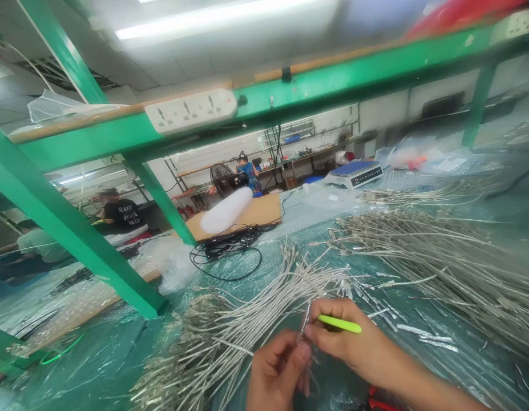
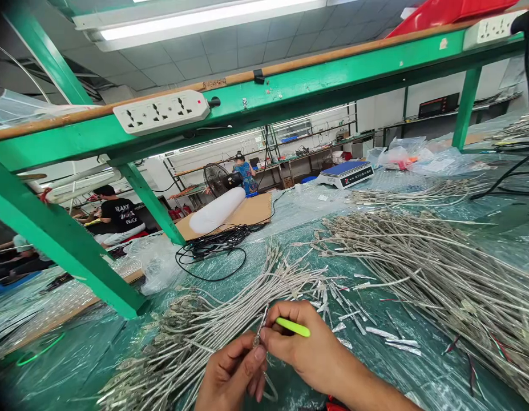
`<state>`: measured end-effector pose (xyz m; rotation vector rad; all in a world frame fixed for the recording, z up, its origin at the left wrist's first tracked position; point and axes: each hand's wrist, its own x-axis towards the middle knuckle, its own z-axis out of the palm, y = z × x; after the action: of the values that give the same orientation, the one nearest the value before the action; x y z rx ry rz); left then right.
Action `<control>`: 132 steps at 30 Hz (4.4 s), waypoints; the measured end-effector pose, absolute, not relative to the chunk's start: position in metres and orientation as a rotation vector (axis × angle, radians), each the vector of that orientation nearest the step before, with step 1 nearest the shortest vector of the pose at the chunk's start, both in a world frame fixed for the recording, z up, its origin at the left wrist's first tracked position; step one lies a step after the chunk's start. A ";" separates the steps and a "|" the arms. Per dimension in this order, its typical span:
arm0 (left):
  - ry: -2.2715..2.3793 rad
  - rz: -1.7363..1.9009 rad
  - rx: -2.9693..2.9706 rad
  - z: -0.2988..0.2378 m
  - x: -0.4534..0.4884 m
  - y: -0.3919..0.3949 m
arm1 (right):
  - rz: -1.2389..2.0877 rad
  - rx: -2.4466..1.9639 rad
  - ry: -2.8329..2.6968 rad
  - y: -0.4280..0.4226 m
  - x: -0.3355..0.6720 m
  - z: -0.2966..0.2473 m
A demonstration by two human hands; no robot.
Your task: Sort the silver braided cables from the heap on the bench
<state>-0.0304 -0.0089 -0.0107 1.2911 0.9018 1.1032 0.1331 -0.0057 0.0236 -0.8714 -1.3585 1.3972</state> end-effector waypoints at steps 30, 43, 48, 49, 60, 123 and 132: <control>0.819 1.078 1.304 -0.013 -0.033 -0.011 | 1.407 -0.803 -1.373 -0.008 0.136 0.024; 0.991 1.188 1.598 -0.004 -0.028 -0.013 | 1.404 -0.888 -1.344 -0.013 0.132 0.030; 0.991 1.173 1.490 -0.003 -0.034 -0.011 | 1.191 -1.023 -1.427 -0.005 0.134 0.029; 0.982 1.182 1.449 -0.002 -0.036 -0.011 | 1.148 -1.047 -1.428 -0.003 0.135 0.029; 1.001 1.280 1.488 0.000 -0.041 -0.008 | 0.887 -0.705 -1.540 -0.028 0.136 0.035; 1.140 1.261 1.772 0.007 -0.036 -0.013 | 0.725 -0.590 -1.703 -0.028 0.131 0.043; 1.163 1.292 1.861 -0.003 -0.036 -0.013 | 0.378 -0.823 -1.813 -0.042 0.136 0.051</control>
<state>-0.0361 -0.0130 -0.0031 1.8614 1.1631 1.2918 0.1365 -0.0425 0.0510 -0.8232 -1.8132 0.3778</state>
